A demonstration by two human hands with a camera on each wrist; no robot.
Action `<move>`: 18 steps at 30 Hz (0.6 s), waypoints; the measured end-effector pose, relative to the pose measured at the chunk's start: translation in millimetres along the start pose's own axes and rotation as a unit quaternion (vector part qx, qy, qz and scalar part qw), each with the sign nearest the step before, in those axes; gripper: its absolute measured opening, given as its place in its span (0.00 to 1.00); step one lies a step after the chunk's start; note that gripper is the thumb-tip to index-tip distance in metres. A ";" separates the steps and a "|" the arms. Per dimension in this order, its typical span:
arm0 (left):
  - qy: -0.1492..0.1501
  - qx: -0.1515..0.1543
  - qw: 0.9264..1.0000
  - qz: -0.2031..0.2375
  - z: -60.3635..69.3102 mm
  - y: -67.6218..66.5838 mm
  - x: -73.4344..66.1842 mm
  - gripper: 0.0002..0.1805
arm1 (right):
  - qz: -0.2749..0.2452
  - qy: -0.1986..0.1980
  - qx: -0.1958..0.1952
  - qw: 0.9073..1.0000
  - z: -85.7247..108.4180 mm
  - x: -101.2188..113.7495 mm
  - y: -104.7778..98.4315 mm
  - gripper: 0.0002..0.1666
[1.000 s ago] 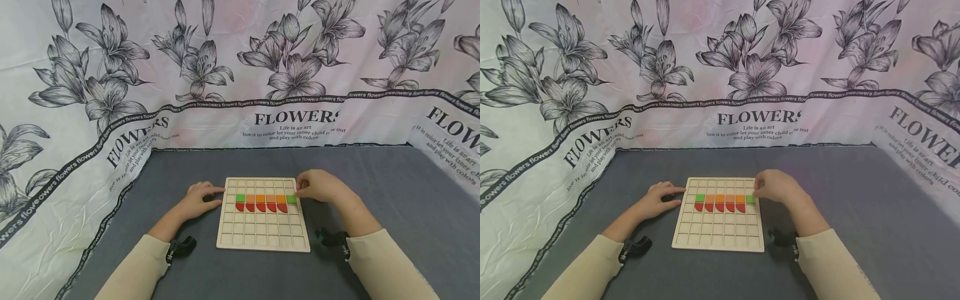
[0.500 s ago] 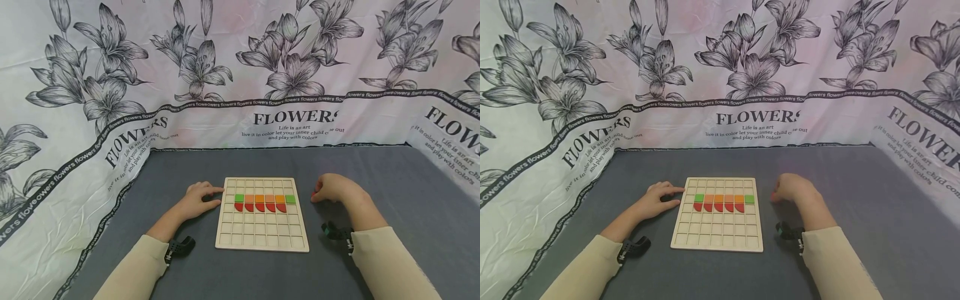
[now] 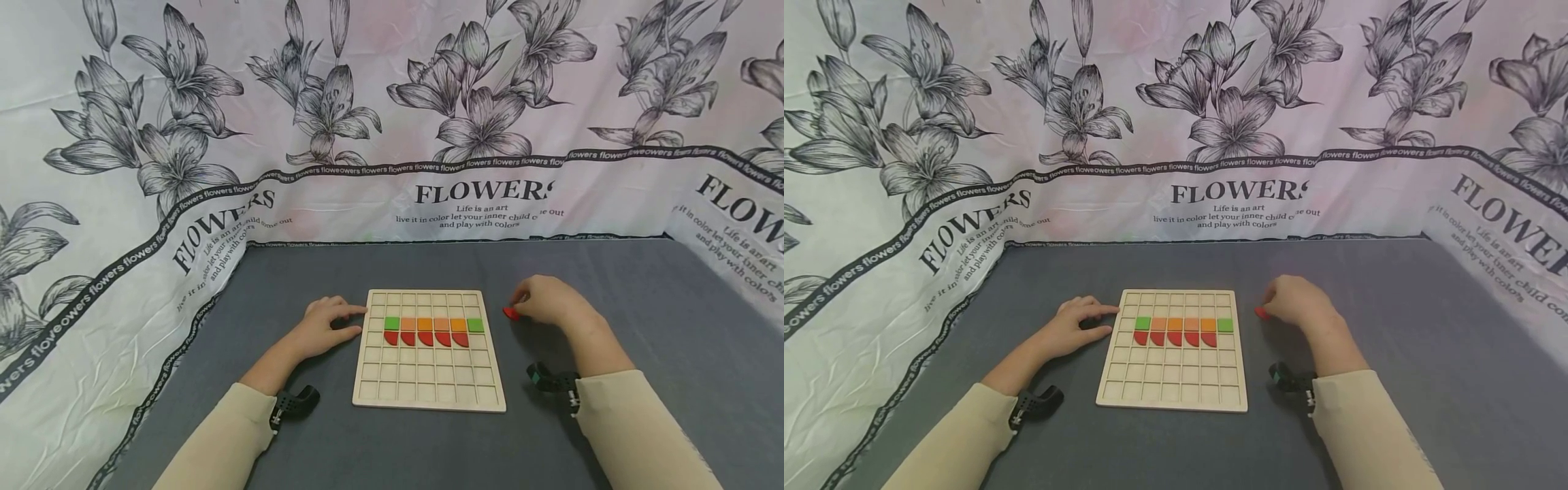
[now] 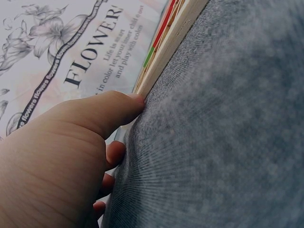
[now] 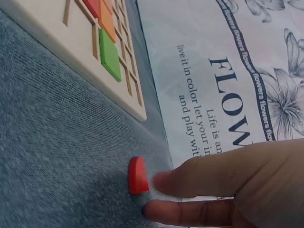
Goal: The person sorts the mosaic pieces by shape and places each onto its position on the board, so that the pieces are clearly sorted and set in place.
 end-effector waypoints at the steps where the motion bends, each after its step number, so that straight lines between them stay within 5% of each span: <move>1: 0.000 0.000 1.000 0.000 0.0 0.1 0.3 0.23 | -0.002 0.000 0.002 1.000 -0.2 -1.4 0.1 0.17; 18: -0.001 0.000 1.000 -0.001 -0.4 0.5 -0.3 0.23 | 0.025 -0.021 -0.008 0.999 0.2 7.6 -4.2 0.15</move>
Point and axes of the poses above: each hand's wrist, its own z-axis away from the middle knuckle, its own y-axis out of the palm, x = y × z, the point moved 4 cm from there along -z, towards the middle knuckle, and after that the axes turned 6 degrees about z, right-handed, at the moved point
